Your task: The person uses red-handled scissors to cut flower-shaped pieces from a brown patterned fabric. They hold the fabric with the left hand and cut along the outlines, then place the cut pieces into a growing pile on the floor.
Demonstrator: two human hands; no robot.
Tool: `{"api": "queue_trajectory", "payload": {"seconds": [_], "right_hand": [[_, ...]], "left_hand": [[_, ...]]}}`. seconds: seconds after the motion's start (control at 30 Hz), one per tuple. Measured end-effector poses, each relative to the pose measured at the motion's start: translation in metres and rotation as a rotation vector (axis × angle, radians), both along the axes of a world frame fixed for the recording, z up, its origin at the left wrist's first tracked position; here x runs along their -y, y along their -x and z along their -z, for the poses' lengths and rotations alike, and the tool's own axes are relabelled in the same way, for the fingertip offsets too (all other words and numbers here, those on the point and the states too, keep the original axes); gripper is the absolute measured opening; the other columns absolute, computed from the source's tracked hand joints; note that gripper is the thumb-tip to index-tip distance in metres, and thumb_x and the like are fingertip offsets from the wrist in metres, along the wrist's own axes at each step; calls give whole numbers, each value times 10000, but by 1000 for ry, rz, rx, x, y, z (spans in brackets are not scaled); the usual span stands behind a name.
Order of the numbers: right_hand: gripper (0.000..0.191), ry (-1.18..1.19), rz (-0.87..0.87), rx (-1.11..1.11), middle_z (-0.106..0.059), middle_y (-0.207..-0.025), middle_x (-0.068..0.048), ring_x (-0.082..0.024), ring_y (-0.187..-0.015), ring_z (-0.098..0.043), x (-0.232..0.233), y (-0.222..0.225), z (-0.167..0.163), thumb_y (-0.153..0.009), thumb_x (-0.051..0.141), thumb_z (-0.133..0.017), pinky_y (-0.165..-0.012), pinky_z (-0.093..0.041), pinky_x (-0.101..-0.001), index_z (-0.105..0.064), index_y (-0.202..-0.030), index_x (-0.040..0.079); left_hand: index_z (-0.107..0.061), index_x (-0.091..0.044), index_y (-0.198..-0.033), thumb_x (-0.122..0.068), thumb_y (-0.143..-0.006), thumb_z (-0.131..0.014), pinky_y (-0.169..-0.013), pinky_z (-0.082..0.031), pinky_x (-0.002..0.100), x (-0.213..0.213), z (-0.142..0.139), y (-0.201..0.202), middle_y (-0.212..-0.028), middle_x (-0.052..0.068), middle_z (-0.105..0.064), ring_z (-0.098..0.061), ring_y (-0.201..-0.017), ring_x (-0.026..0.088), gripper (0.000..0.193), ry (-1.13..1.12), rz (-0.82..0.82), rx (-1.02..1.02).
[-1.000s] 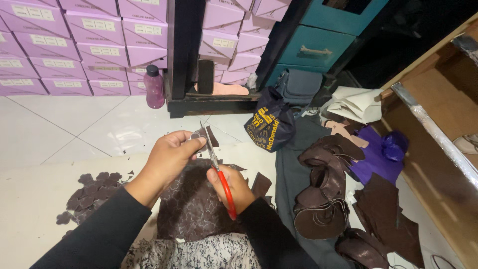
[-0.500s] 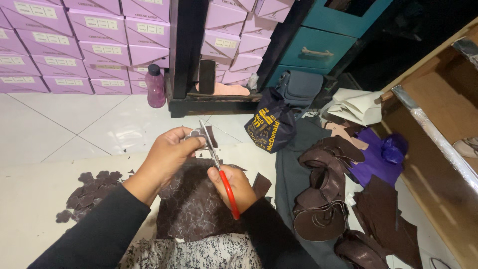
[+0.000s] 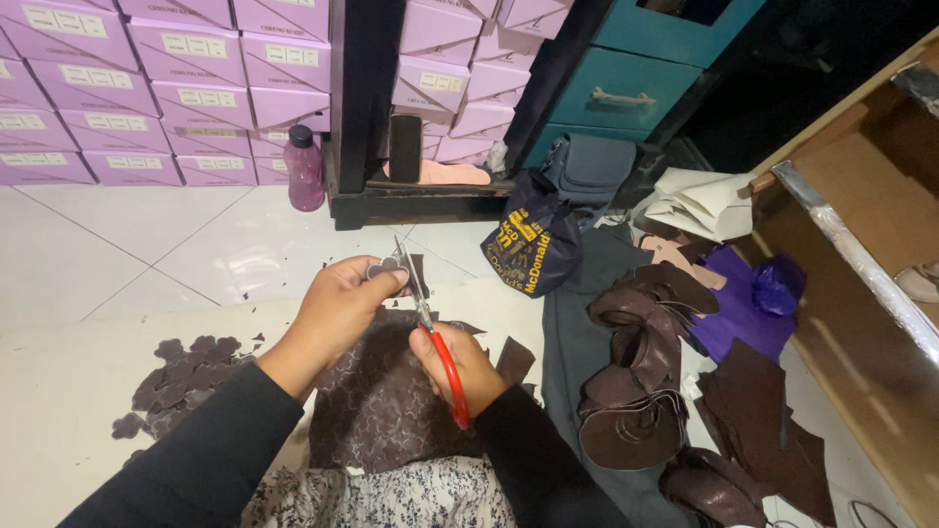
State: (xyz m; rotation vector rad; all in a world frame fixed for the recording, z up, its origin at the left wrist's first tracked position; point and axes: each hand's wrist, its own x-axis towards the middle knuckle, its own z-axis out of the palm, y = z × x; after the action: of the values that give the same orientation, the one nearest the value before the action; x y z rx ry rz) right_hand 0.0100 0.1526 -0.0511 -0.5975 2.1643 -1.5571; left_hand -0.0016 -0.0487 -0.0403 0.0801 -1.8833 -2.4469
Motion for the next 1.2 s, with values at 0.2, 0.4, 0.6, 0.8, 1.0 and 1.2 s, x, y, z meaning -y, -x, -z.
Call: {"api": "queue_trajectory", "payload": {"seconds": [0.2,0.4,0.6,0.8,1.0,1.2], "right_hand": [[494,-17,6,36,-458,-581,44,-73,-495,-467,-2,0,-1,-1016,552,-508,-461,-376,-256,-507,-801,107],[494,-45,31,-100,-422,-602,58,-55,-552,-396,-4,3,1,-1030,486,-546,-491,-345,-271,-487,-723,103],[500,59,5,-69,-396,-630,70,-49,-574,-361,-5,3,3,-1051,483,-557,-502,-317,-264,-465,-730,111],[445,126,51,130,-450,-623,52,-60,-509,-428,1,-3,0,-1016,501,-552,-467,-351,-240,-499,-795,118],[428,80,1,111,-469,-623,45,-62,-506,-450,-2,-3,-3,-1018,495,-554,-471,-371,-236,-521,-835,110],[441,125,16,150,-441,-592,51,-61,-470,-401,-3,-3,0,-1009,502,-569,-437,-315,-241,-512,-808,114]], "left_hand": [[-745,11,-937,-130,-919,-690,-677,-496,235,-2,5,3,-838,43,-752,-643,-734,84,153,33,-5,-9],[-734,14,-929,-125,-921,-696,-686,-503,237,6,5,1,-839,41,-748,-645,-743,83,144,93,19,-68],[-733,4,-968,-125,-924,-684,-725,-516,231,6,-2,-1,-876,45,-753,-662,-780,85,144,6,30,-55],[-757,-6,-1035,-132,-951,-662,-684,-446,242,4,-6,-5,-919,43,-758,-587,-756,87,179,-48,-10,-27],[-744,13,-1013,-116,-927,-665,-756,-537,240,10,-4,-2,-915,45,-764,-674,-821,91,174,96,23,-133],[-741,26,-1005,-106,-920,-660,-786,-541,249,11,-4,-3,-912,53,-761,-685,-836,100,177,73,29,-126]]}}
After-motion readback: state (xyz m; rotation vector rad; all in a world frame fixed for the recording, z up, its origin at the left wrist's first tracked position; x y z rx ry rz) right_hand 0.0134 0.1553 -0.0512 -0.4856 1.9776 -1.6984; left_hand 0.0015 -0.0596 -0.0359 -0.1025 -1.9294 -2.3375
